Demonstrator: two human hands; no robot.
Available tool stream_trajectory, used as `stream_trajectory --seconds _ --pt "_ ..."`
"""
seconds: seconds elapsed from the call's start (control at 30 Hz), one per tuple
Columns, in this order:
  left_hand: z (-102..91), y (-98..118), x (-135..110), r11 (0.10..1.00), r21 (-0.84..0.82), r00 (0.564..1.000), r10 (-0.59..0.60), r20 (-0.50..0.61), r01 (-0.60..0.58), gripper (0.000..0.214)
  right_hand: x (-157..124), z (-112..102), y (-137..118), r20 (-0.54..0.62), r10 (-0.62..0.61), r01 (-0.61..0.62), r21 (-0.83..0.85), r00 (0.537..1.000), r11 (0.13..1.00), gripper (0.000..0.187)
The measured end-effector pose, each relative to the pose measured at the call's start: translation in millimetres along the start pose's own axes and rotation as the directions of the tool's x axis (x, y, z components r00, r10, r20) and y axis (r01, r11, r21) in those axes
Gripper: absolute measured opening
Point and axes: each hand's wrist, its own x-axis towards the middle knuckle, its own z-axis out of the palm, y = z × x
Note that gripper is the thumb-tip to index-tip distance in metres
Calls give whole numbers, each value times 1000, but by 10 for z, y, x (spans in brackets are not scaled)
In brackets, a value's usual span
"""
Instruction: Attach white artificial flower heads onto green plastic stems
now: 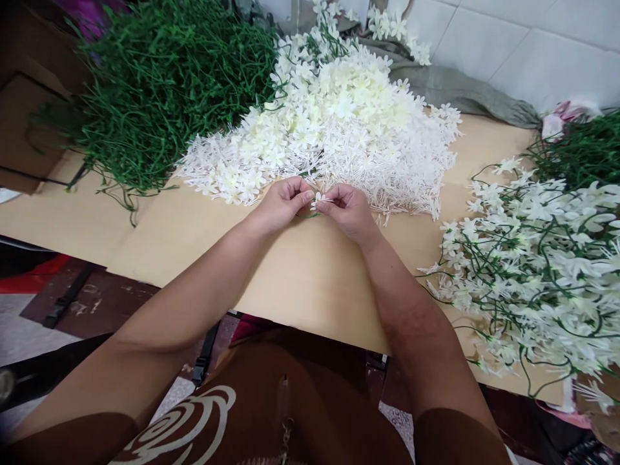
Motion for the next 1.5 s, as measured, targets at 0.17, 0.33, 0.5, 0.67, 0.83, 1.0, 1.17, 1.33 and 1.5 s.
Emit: stream_trajectory --seconds 0.17,0.33,0.5,0.67,0.83,1.0,1.17,1.33,1.5 --pt "25 11 -8 1000 20 1000 -18 -5 18 24 -9 15 10 -15 -8 8 -31 1000 999 45" --pt "45 35 -1 997 55 999 -46 6 46 26 -23 28 7 -18 23 -24 -65 1000 998 46" --pt "40 30 12 999 44 999 -32 37 31 28 -21 49 -1 -33 51 -52 -56 998 997 46" --pt "32 12 16 1000 18 999 -21 41 21 27 6 58 9 -33 56 -57 -26 998 998 48" --pt "8 38 14 999 -6 997 -36 63 36 24 11 26 25 -66 77 -73 61 995 995 48" --pt "-34 91 -8 998 59 988 -40 150 32 32 16 -21 34 -14 134 -130 157 991 979 47" --pt "-50 135 -31 998 41 972 -47 229 38 38 21 -57 23 46 139 -145 171 989 975 44" --pt "-79 115 -19 999 33 962 -41 270 33 37 16 -83 1 77 154 -164 150 985 975 44" --pt "-61 17 9 1000 3 970 -5 244 4 37 23 -71 -49 97 138 -149 109 986 983 45"
